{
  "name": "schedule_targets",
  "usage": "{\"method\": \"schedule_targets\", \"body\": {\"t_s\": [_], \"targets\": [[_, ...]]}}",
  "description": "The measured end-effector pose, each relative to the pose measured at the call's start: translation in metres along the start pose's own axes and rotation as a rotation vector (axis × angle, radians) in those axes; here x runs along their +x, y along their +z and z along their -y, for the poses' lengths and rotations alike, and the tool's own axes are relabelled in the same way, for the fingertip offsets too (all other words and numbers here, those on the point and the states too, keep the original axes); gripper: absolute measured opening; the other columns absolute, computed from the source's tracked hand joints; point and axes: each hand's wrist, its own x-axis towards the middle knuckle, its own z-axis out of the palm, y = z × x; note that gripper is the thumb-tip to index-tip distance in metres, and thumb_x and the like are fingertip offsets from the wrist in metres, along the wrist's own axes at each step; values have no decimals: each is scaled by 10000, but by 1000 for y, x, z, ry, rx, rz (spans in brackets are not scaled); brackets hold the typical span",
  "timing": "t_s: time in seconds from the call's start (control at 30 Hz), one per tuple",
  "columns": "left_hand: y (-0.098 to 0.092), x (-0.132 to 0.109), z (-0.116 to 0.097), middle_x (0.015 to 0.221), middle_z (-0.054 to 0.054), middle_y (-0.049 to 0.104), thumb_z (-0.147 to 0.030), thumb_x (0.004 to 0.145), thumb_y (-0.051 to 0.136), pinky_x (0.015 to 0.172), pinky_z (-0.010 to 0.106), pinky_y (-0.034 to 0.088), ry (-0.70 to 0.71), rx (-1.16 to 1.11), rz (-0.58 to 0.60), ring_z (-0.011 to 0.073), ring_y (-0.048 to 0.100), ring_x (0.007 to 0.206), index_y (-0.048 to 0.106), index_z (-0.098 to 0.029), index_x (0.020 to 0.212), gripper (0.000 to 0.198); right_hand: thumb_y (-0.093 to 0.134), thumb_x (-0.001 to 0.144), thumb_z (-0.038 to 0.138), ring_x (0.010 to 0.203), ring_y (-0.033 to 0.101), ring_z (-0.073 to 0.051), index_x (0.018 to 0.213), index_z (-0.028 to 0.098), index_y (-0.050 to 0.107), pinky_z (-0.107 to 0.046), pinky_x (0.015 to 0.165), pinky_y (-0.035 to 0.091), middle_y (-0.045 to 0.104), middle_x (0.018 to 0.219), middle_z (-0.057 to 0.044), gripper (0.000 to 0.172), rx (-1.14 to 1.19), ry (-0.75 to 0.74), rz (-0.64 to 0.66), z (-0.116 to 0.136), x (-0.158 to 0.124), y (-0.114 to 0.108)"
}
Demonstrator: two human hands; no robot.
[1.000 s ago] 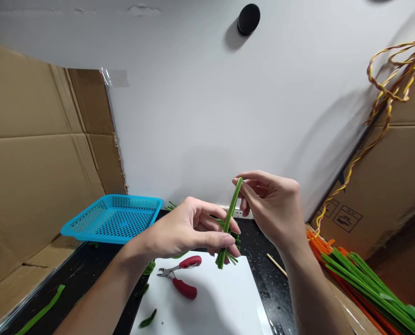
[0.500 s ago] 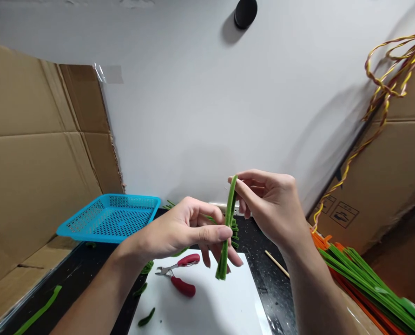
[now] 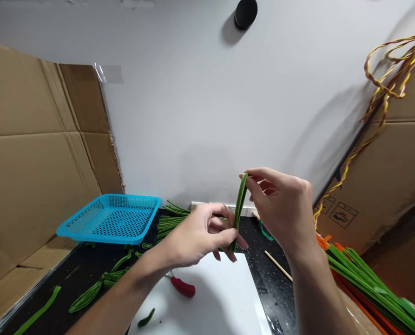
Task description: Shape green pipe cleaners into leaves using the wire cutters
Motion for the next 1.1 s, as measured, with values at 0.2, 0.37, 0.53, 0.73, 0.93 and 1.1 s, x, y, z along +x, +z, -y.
{"method": "schedule_targets", "body": {"t_s": [0.2,0.37,0.53,0.73,0.93,1.1], "targets": [[-5,2,5,922,106,796,-294,926,761,629,256,503,-14,-80,59,170,744,714,520,-185,1011,278,711,958,197,587,707,-131,918,242,805,-276,577,594,798,825,8,112,127,-101,-28,1,-2,-6],[-14,-1,3,925,113,803,-389,877,850,656,277,560,-42,-159,197,175,753,681,652,-144,1149,416,755,939,208,616,715,-139,954,251,815,-295,587,634,789,829,6,76,317,-46,-130,9,-4,-15],[-9,0,8,805,91,776,-417,931,784,604,232,540,-22,-187,293,149,722,671,771,-95,968,325,801,916,284,535,679,-141,918,241,813,-318,515,626,761,767,-7,45,451,31,-137,11,-1,-16],[2,3,16,755,92,756,-475,924,781,576,228,513,26,-218,329,152,692,688,847,-119,932,362,812,911,276,500,659,-120,903,227,809,-298,472,606,764,780,-9,50,520,47,-98,6,2,-11],[9,2,12,759,73,767,-440,883,828,591,220,494,22,-206,299,110,615,615,867,-149,903,295,833,892,267,496,669,-124,908,216,810,-280,439,563,764,778,-16,58,664,84,-30,1,3,-5],[17,-2,9,670,44,718,-473,870,828,526,209,387,18,-186,290,85,541,545,847,-143,821,333,887,828,348,438,603,-110,865,213,779,-270,384,510,732,725,2,177,820,199,-26,-5,4,3]]}}
